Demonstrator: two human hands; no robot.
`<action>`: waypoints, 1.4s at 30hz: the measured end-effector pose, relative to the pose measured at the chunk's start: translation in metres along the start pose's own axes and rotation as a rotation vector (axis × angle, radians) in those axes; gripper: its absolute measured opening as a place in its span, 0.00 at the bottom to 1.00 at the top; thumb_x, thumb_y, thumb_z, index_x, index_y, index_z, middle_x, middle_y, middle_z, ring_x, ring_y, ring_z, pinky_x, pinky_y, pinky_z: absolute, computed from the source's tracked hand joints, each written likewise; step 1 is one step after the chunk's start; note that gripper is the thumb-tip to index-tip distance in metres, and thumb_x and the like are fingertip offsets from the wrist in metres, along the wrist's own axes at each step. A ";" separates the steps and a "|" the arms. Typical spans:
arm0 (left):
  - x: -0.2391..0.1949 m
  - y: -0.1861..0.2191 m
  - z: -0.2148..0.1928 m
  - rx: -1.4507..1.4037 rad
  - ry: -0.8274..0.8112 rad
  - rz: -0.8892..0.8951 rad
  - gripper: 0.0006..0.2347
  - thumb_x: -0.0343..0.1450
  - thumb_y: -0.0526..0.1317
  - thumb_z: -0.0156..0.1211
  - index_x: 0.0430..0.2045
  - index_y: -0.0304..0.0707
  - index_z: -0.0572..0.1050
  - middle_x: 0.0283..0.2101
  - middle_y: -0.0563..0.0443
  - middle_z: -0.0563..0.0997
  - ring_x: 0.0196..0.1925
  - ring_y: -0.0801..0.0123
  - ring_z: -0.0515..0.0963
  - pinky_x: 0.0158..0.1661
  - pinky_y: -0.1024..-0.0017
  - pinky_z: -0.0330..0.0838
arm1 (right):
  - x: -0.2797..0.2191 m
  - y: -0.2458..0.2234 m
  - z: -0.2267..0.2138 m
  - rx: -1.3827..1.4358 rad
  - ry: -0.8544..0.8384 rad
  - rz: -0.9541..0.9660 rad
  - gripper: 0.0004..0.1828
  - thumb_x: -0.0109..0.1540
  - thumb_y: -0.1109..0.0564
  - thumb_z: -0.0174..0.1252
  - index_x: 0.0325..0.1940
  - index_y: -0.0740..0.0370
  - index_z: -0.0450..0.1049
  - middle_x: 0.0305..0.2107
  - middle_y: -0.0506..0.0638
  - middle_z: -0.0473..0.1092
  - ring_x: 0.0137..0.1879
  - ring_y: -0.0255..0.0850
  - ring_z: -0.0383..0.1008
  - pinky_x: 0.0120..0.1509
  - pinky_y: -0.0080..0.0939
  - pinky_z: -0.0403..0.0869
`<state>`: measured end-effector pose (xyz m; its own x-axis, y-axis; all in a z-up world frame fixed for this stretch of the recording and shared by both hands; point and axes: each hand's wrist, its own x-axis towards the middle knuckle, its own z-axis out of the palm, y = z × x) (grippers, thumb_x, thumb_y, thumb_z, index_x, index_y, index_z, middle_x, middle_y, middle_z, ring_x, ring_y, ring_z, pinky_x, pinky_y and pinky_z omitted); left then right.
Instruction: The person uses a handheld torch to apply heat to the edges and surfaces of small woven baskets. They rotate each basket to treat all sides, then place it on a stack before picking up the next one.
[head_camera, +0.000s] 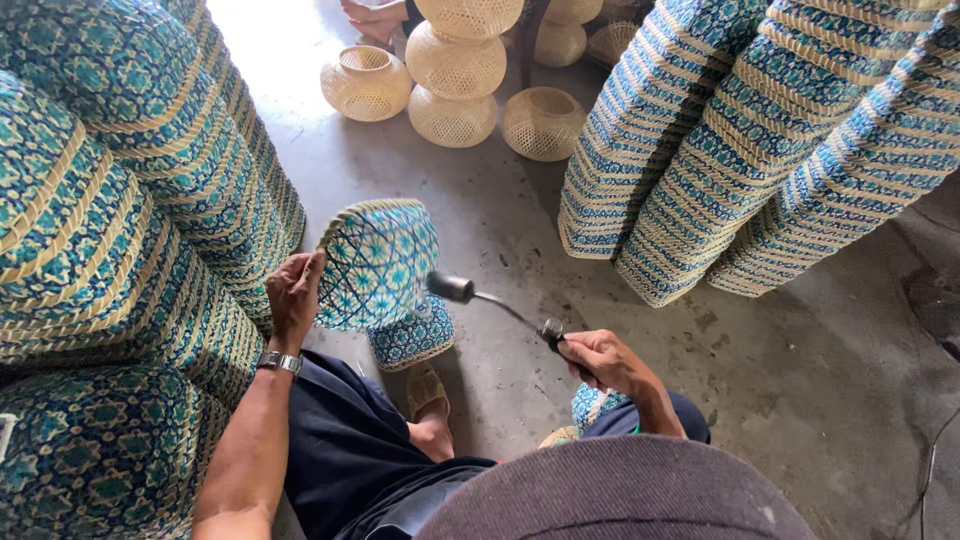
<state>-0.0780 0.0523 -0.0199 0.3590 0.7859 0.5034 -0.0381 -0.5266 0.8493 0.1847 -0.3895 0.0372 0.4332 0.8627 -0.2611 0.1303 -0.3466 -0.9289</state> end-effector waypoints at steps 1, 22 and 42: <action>-0.001 0.001 -0.001 0.045 -0.012 0.058 0.17 0.76 0.52 0.62 0.34 0.33 0.82 0.24 0.59 0.78 0.26 0.81 0.71 0.25 0.75 0.63 | 0.002 0.000 -0.002 -0.028 0.025 0.012 0.18 0.68 0.48 0.53 0.28 0.59 0.73 0.14 0.44 0.66 0.16 0.29 0.61 0.20 0.32 0.60; -0.038 -0.066 0.054 0.372 -0.226 0.052 0.18 0.82 0.46 0.45 0.34 0.31 0.78 0.25 0.49 0.78 0.23 0.69 0.74 0.25 0.67 0.68 | 0.023 -0.020 0.012 -0.073 0.159 0.007 0.13 0.68 0.52 0.54 0.38 0.59 0.80 0.18 0.41 0.66 0.22 0.29 0.61 0.24 0.33 0.62; -0.041 -0.088 0.077 -1.199 0.129 -0.702 0.11 0.77 0.36 0.48 0.45 0.26 0.75 0.46 0.43 0.81 0.46 0.62 0.82 0.50 0.64 0.79 | -0.001 0.012 0.023 -0.202 0.022 0.066 0.17 0.68 0.51 0.55 0.30 0.64 0.75 0.17 0.43 0.67 0.23 0.29 0.62 0.26 0.34 0.62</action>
<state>-0.0172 0.0417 -0.1277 0.5507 0.8254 -0.1244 -0.6773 0.5289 0.5113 0.1651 -0.3861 0.0199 0.4658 0.8283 -0.3114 0.2767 -0.4706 -0.8378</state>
